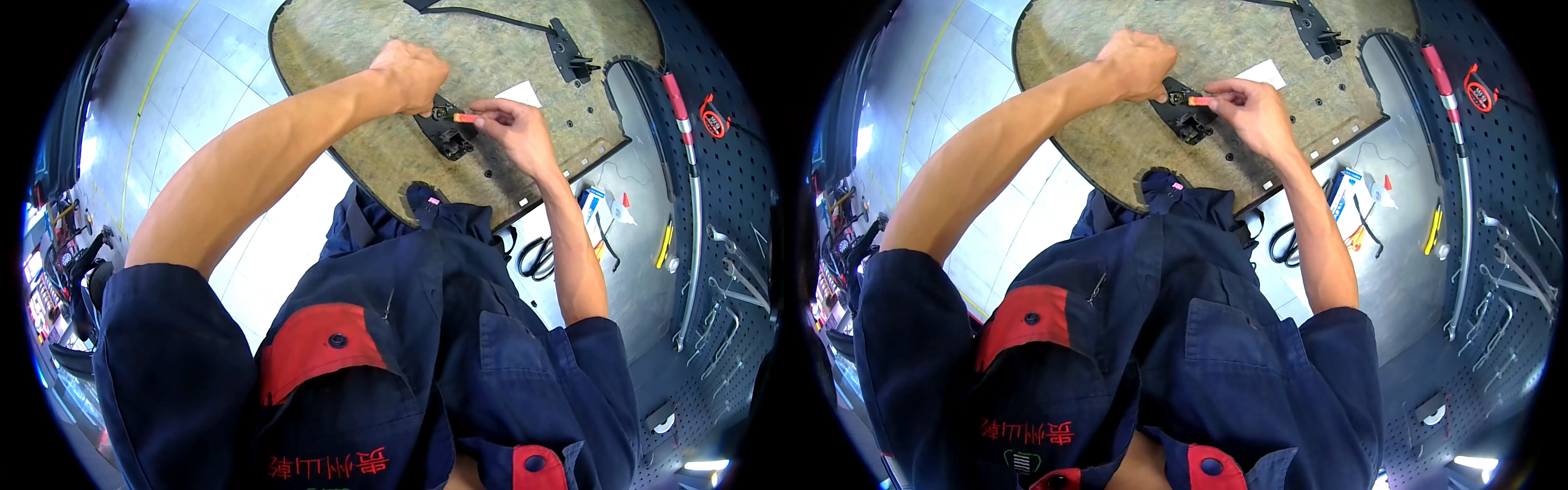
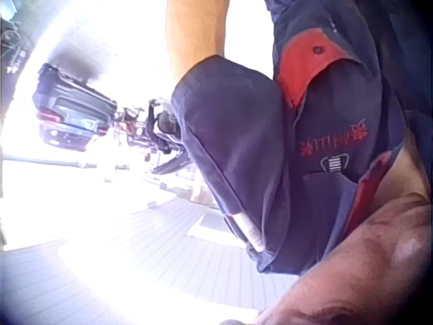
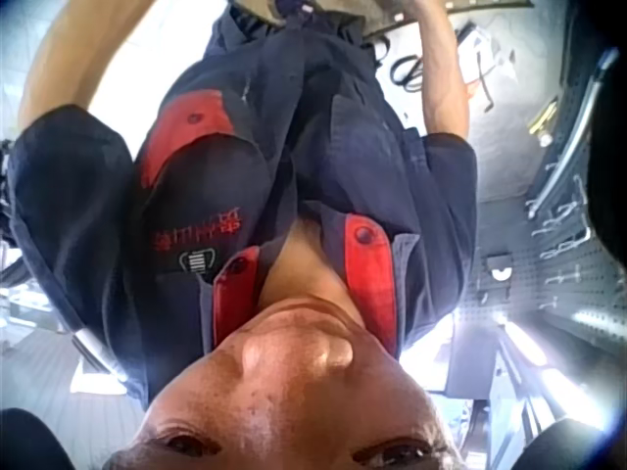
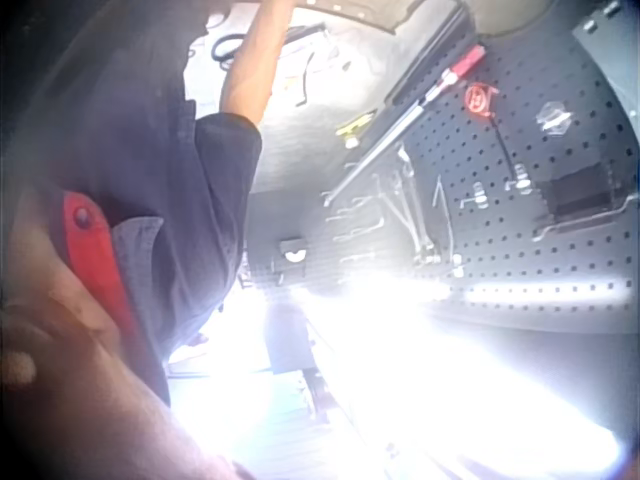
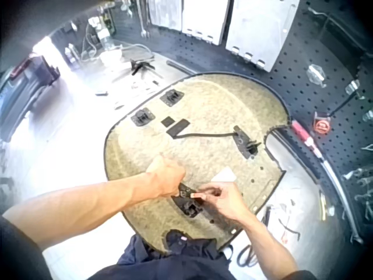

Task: The person assembles a small black plastic component onto a large beige car interior panel using a red-handled screwdriver. They repeatedly insert and tighten screws at multiple points on the component, then reposition the panel on the workbench.

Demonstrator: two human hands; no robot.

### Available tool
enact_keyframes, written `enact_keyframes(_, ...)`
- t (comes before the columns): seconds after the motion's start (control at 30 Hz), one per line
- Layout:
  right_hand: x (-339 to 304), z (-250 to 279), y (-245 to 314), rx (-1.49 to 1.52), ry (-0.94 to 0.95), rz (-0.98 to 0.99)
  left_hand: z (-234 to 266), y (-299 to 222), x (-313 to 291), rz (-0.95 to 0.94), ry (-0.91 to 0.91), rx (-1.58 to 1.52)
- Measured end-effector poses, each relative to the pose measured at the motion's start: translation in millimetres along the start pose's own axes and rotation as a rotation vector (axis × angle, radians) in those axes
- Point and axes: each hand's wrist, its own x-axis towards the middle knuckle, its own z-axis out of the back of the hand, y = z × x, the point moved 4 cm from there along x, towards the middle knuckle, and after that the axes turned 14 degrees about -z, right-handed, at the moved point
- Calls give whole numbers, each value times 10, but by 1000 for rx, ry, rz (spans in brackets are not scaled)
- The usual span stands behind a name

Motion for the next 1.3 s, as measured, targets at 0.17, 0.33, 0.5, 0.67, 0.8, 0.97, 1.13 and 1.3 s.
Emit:
enact_keyframes(0.17,-376,175,-134,-120,-57,-15,34,-17,2,17,24,27)
enact_keyframes(0.33,-439,6,-22,-217,-106,145,38,-28,7,43,32,23)
enact_keyframes(0.5,-407,-89,-62,-231,-81,67,-8,-1,10,21,19,27)
enact_keyframes(0.67,-442,-195,-91,-212,-93,99,-8,-5,0,27,-29,50)
enact_keyframes(0.8,-536,-178,-96,-134,-80,29,-4,-11,19,28,-8,55)
enact_keyframes(0.97,-574,-306,-154,-107,-191,151,-22,2,11,33,-31,56)
enact_keyframes(1.13,-618,-228,-231,-90,-191,10,12,-18,4,23,-5,42)
enact_keyframes(1.3,-646,-264,-236,-47,-177,-51,-6,5,18,2,-18,34)
